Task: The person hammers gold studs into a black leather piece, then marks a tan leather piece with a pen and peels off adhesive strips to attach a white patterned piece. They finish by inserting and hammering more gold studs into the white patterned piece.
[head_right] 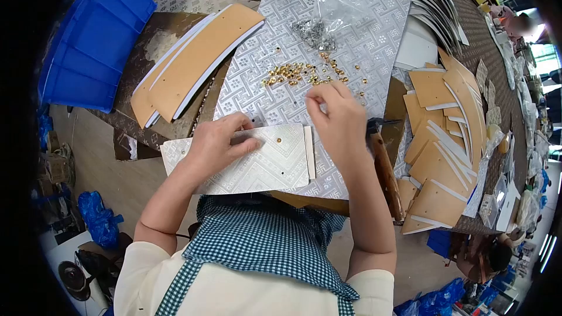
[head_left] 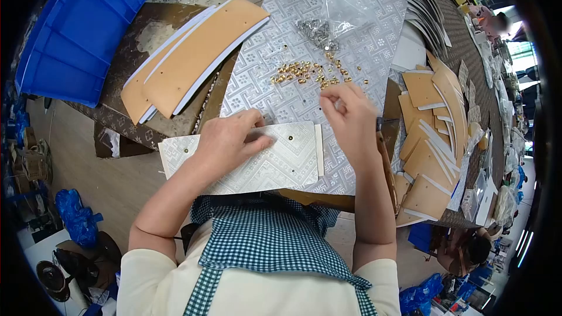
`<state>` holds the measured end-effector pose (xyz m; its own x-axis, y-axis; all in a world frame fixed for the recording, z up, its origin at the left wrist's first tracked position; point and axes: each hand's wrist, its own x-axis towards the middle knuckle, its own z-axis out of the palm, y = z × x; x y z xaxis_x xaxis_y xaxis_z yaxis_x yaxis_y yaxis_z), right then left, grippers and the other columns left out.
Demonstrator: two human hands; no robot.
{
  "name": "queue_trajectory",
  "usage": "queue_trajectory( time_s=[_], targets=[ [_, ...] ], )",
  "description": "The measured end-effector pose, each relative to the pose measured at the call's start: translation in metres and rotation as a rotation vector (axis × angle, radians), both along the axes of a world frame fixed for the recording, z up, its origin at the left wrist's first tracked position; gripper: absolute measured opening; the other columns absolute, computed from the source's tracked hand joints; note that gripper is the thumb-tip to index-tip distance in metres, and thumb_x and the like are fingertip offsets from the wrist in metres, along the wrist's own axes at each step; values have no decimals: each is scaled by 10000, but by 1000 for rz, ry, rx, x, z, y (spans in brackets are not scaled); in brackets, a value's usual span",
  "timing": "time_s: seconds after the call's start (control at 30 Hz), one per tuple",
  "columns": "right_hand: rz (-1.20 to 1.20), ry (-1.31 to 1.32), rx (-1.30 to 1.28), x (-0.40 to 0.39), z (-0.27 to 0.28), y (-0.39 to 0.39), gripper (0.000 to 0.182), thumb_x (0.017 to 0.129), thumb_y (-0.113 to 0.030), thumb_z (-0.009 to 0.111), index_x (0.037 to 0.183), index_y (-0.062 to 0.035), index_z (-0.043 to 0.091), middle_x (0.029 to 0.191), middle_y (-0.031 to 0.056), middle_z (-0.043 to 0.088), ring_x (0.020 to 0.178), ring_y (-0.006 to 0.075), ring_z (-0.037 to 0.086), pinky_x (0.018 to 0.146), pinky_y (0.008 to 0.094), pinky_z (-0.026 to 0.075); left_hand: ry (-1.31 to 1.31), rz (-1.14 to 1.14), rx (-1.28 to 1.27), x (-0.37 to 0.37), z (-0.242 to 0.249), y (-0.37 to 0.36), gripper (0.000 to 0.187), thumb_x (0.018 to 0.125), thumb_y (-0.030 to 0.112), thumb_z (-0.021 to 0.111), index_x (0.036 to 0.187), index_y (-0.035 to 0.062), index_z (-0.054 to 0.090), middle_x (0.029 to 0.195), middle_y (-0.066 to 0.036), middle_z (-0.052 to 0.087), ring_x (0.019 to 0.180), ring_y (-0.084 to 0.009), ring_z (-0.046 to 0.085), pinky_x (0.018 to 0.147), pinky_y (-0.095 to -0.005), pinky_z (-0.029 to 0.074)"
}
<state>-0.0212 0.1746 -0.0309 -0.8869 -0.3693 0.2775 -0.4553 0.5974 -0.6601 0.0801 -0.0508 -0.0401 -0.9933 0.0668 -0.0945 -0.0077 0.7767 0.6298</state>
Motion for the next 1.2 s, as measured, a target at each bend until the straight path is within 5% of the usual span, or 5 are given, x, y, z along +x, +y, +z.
queue_trajectory(
  time_s=[0.17, 0.37, 0.73, 0.93, 1.2],
  targets=[
    [102, 77, 129, -28, -25, -54, 40, 869, -131, 666, 894, -101, 669, 937, 71, 651, 786, 310, 666, 686, 422, 526, -13, 255, 150, 19, 6, -25, 315, 791, 238, 809, 976, 37, 653, 816, -113, 689, 723, -203, 663, 695, -309, 523],
    [49, 65, 283, -29, -29, -60, 58, 856, -148, 685, 878, -95, 680, 927, 62, 668, 793, 306, 672, 689, 412, 533, 47, 534, 310, 36, -2, -66, 253, 814, 125, 800, 932, -7, 620, 803, 20, 602, 751, -45, 530, 678, -208, 454],
    [68, -295, -10, 9, -29, -25, 139, 830, -80, 700, 964, -76, 665, 872, 71, 675, 721, 241, 668, 659, 350, 521, 137, 610, 471, 24, -11, -75, 215, 876, 99, 770, 991, 5, 616, 897, 29, 600, 825, -43, 554, 745, -177, 443],
    [39, -137, -67, -1, -35, -35, 165, 821, -36, 716, 973, -20, 654, 793, 70, 617, 633, 161, 581, 600, 300, 495, 251, 626, 570, 23, -13, -76, 261, 844, 142, 807, 963, 0, 623, 826, 53, 568, 723, -26, 465, 655, -176, 400],
    [154, -194, 51, 11, -26, -24, 43, 845, -110, 698, 870, -87, 672, 872, 63, 650, 765, 249, 682, 680, 373, 533, 207, 599, 525, 24, -13, -72, 283, 842, 156, 811, 976, -3, 620, 834, 50, 573, 725, -25, 468, 651, -180, 401]
  ],
)
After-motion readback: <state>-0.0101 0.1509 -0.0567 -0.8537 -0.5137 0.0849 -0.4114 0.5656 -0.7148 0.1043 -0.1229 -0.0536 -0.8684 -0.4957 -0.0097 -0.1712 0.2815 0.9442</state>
